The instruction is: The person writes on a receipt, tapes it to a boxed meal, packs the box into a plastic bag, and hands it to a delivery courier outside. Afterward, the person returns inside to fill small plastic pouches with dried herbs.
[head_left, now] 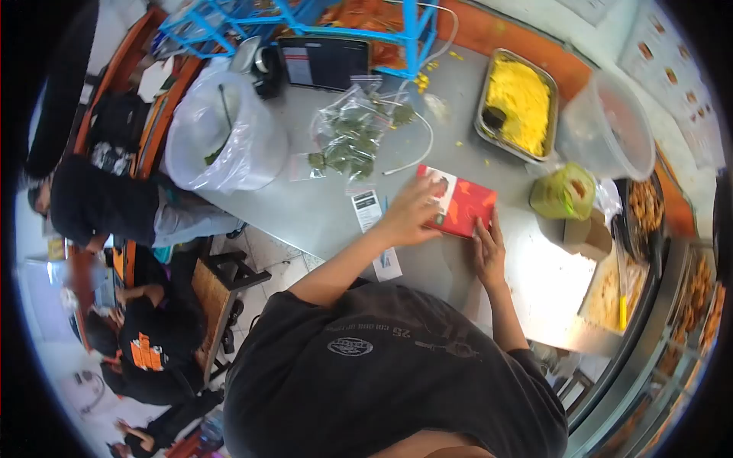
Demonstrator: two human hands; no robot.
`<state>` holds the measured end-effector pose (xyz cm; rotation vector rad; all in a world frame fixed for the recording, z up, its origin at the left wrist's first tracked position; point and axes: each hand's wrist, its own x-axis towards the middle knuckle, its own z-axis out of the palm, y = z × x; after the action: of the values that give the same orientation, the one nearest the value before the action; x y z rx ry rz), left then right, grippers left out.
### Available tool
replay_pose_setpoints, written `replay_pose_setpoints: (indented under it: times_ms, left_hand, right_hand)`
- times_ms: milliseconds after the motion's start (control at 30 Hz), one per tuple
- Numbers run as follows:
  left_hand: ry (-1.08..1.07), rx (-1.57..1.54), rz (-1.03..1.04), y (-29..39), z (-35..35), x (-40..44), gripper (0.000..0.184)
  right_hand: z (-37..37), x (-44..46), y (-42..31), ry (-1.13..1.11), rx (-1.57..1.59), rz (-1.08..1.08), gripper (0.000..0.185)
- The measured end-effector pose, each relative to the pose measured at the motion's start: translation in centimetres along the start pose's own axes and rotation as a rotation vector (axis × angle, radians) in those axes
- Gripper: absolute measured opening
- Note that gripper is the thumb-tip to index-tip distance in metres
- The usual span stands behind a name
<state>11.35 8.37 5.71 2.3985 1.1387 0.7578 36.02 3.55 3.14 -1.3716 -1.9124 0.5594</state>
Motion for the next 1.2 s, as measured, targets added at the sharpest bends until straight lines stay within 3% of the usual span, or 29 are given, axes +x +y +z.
replay_pose_setpoints:
  times_ms: [167, 233, 267, 367, 433, 467, 567, 667, 767, 800, 867, 1200]
  left_hand:
    - [-0.175, 0.132, 0.063, 0.0, 1.1, 4.0, 0.049]
    - [-0.198, 0.038, 0.08, -1.0, 1.1, 4.5, 0.046]
    - [-0.205, -0.013, 0.089, -1.5, 0.7, 4.1, 0.044]
    - [-0.146, -0.043, 0.029, -0.9, -4.5, 1.0, 0.042]
    - [-0.12, -0.035, -0.016, -0.9, -8.8, -2.6, 0.041]
    - [-0.112, -0.023, -0.036, -1.3, -10.9, -4.6, 0.041]
    - [-0.15, 0.021, -0.081, -4.4, -16.1, -10.8, 0.046]
    - [-0.219, 0.012, -0.123, -9.2, -17.2, -16.7, 0.052]
    - [-0.205, 0.025, -0.131, -12.9, -16.6, -20.6, 0.056]
    - [-0.195, 0.033, -0.118, -13.3, -17.0, -20.7, 0.057]
    - [-0.183, 0.032, -0.081, -13.7, -17.5, -20.8, 0.059]
    - [-0.117, -0.041, -0.061, -17.4, -20.4, -23.9, 0.057]
  right_hand:
    - [0.6, 1.3, 1.0, 0.118, 0.085, -0.008, 0.023]
    - [0.1, 2.3, -0.8, 0.081, 0.202, 0.218, 0.019]
    - [0.3, 2.9, -1.2, 0.096, 0.229, 0.223, 0.018]
    - [0.5, 4.0, -3.9, 0.11, 0.305, 0.183, 0.019]
    - [1.7, 5.0, -7.1, 0.178, 0.528, 0.372, 0.022]
    - [2.7, 5.7, -8.6, 0.175, 0.434, 0.334, 0.028]
    - [8.2, 9.6, -16.0, 0.121, 0.554, 0.348, 0.032]
    - [16.2, 14.4, -23.8, -0.163, 0.635, 0.366, 0.046]
    - [23.1, 18.8, -29.9, -0.111, 0.652, 0.396, 0.047]
    - [24.6, 20.1, -30.9, -0.18, 0.67, 0.505, 0.048]
    - [25.9, 22.5, -31.4, -0.303, 0.689, 0.72, 0.053]
    - [25.3, 24.4, -35.4, -0.381, 0.769, 0.638, 0.026]
